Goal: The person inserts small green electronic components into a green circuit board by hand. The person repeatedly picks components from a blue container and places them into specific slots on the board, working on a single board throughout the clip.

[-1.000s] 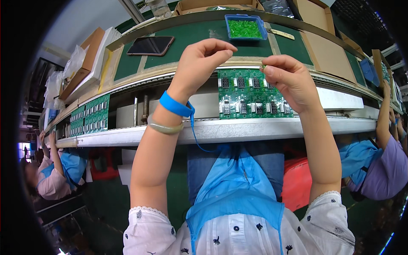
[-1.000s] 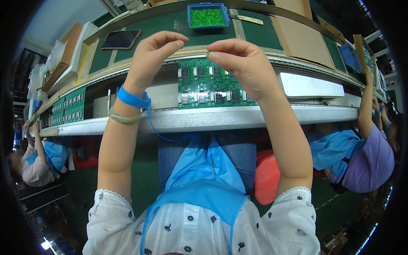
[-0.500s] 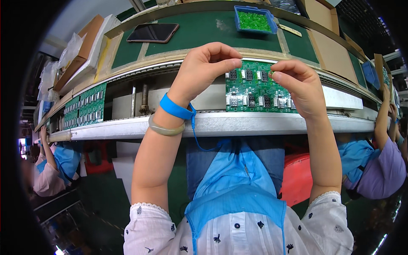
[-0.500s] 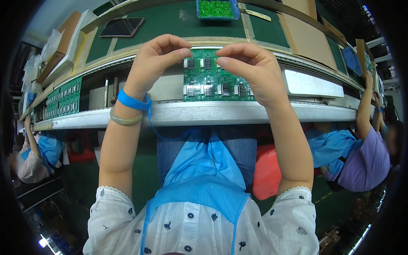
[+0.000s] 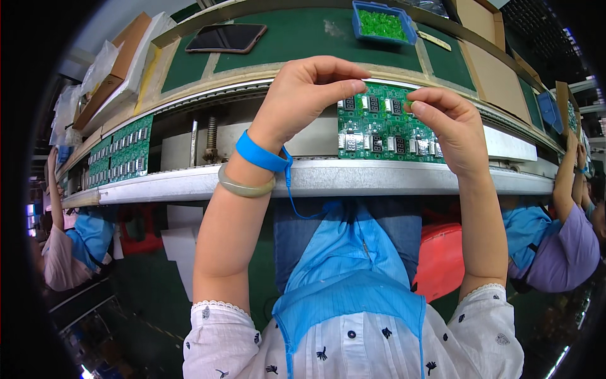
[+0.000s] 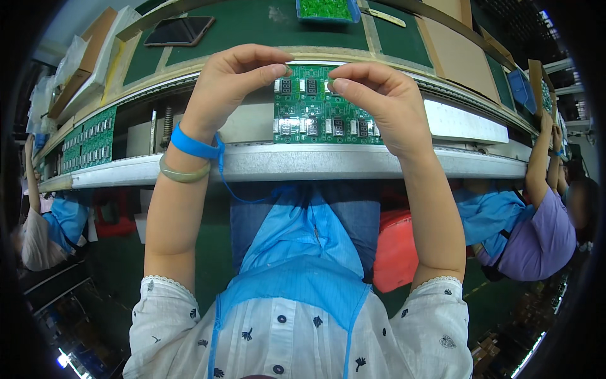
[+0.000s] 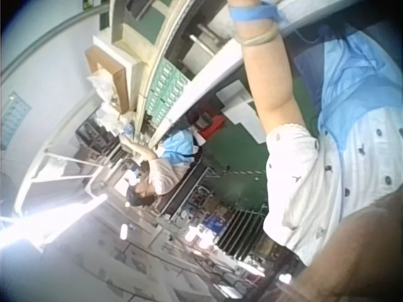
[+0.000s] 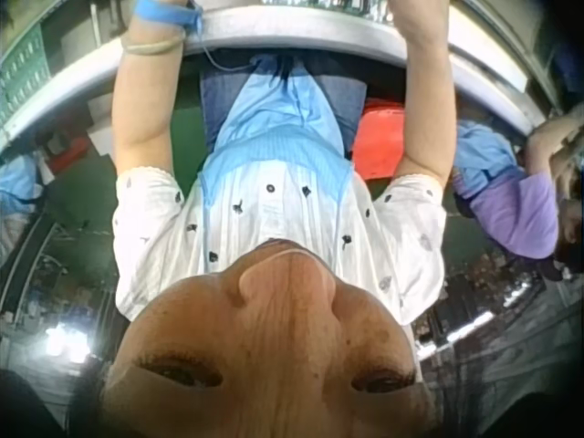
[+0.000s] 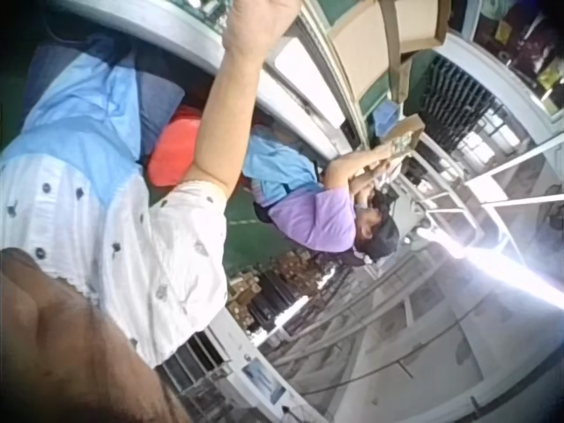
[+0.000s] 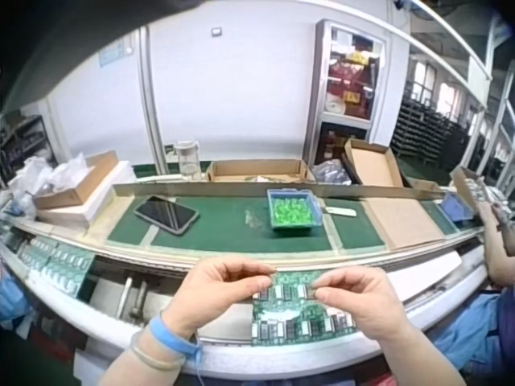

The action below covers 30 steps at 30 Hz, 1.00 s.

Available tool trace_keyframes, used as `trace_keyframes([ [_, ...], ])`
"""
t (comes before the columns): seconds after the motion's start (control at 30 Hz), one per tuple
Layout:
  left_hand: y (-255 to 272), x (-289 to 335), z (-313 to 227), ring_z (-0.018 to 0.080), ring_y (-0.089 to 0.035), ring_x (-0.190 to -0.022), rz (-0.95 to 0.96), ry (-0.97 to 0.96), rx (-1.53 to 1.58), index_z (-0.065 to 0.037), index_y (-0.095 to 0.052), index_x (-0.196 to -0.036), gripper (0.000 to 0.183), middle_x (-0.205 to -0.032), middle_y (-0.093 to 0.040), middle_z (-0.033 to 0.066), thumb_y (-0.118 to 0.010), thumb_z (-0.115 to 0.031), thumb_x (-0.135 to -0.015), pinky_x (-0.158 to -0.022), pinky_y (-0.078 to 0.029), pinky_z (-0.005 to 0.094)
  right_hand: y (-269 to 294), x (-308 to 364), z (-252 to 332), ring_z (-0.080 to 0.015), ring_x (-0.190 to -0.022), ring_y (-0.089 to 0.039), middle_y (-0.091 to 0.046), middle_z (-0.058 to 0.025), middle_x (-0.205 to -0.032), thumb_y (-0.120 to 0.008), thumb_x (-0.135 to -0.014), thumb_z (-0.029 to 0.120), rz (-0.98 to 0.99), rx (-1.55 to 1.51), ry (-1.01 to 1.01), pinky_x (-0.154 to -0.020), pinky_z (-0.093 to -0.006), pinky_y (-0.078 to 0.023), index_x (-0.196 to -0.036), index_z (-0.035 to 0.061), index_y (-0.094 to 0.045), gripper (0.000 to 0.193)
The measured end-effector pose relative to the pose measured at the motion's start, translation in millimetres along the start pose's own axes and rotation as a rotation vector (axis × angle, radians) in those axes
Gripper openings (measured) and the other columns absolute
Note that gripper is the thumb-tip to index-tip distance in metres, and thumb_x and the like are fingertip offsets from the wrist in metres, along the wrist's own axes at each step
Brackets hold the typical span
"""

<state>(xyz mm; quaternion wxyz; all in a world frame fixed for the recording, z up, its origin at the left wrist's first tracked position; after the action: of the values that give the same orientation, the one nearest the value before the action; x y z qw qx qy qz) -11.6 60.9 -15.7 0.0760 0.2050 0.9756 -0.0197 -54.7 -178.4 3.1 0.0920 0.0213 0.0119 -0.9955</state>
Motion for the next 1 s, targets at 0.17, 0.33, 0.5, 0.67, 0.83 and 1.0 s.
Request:
trace_keyframes([
  [0.17, -0.7, 0.7, -0.6, 0.0134, -0.066, -0.090, 0.021, 0.008, -0.011, 0.000, -0.072, -0.103, 0.018, -0.096, -0.071, 0.0061, -0.071, -0.008, -0.087, -0.087, -0.052, 0.0251, 1.1, 2.2, -0.5, -0.0113, -0.088, -0.065, -0.071, -0.0059, -0.095, -0.071, -0.087, 0.009, 0.018, 0.111, -0.028, -0.082, -0.0228, -0.050, -0.103, -0.0002, -0.071, 0.018],
  [0.33, 1.2, 0.6, 3.6, 0.0115, -0.065, -0.089, 0.041, 0.003, -0.028, 0.000, -0.072, -0.101, 0.017, -0.095, -0.071, 0.0051, -0.071, -0.008, -0.086, -0.085, -0.052, 0.0240, -0.5, 6.8, -1.6, -0.0122, -0.089, -0.064, -0.071, -0.0043, -0.094, -0.073, -0.085, 0.015, 0.035, 0.577, 0.051, -0.080, -0.0260, -0.049, -0.095, 0.0033, -0.073, 0.016],
  [0.5, 2.3, 0.9, 4.9, 0.0111, -0.065, -0.090, 0.058, 0.011, -0.053, -0.001, -0.072, -0.101, 0.017, -0.095, -0.071, 0.0044, -0.071, -0.008, -0.086, -0.084, -0.053, 0.0240, -12.6, 11.2, 1.2, -0.0290, -0.089, -0.058, -0.065, -0.0084, -0.083, -0.071, -0.079, 0.017, 0.144, 0.963, 0.249, -0.080, -0.0383, -0.047, -0.087, 0.0077, -0.073, 0.012],
  [0.67, 2.0, 1.8, 6.4, 0.0105, -0.065, -0.091, 0.055, -0.004, -0.075, -0.001, -0.070, -0.106, 0.021, -0.098, -0.070, 0.0038, -0.070, -0.009, -0.086, -0.082, -0.053, 0.0244, -18.2, 10.9, -2.4, -0.0278, -0.089, -0.057, -0.063, -0.0081, -0.083, -0.072, -0.078, 0.015, 0.176, 1.156, 0.250, -0.081, -0.0378, -0.045, -0.086, 0.0066, -0.072, 0.011],
  [0.83, 1.6, 1.8, 7.2, 0.0099, -0.065, -0.092, 0.068, 0.005, -0.085, -0.002, -0.069, -0.109, 0.024, -0.098, -0.070, 0.0033, -0.070, -0.011, -0.086, -0.082, -0.053, 0.0241, -22.1, 9.6, -2.4, -0.0275, -0.089, -0.054, -0.061, -0.0079, -0.081, -0.072, -0.077, 0.014, 0.171, 1.245, 0.260, -0.080, -0.0376, -0.044, -0.084, 0.0056, -0.072, 0.010],
  [1.0, 1.5, 2.2, 5.3, 0.0093, -0.065, -0.092, 0.087, -0.005, -0.087, -0.001, -0.068, -0.111, 0.026, -0.097, -0.069, 0.0030, -0.070, -0.012, -0.087, -0.082, -0.053, 0.0237, -23.7, 10.1, -0.1, -0.0298, -0.092, -0.056, -0.062, -0.0075, -0.085, -0.070, -0.078, 0.018, 0.192, 1.296, 0.254, -0.078, -0.0419, -0.043, -0.084, 0.0086, -0.074, 0.012],
])
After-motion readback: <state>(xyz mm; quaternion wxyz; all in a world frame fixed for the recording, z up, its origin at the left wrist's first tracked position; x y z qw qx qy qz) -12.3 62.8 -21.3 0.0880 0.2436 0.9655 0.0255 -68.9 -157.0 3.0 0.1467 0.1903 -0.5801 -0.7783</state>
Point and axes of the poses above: each hand's wrist, its own x-axis away from the middle knuckle, its own y-axis out of the back of the hand, z = x × y, the point moved 1 cm from there along -x, towards the middle knuckle
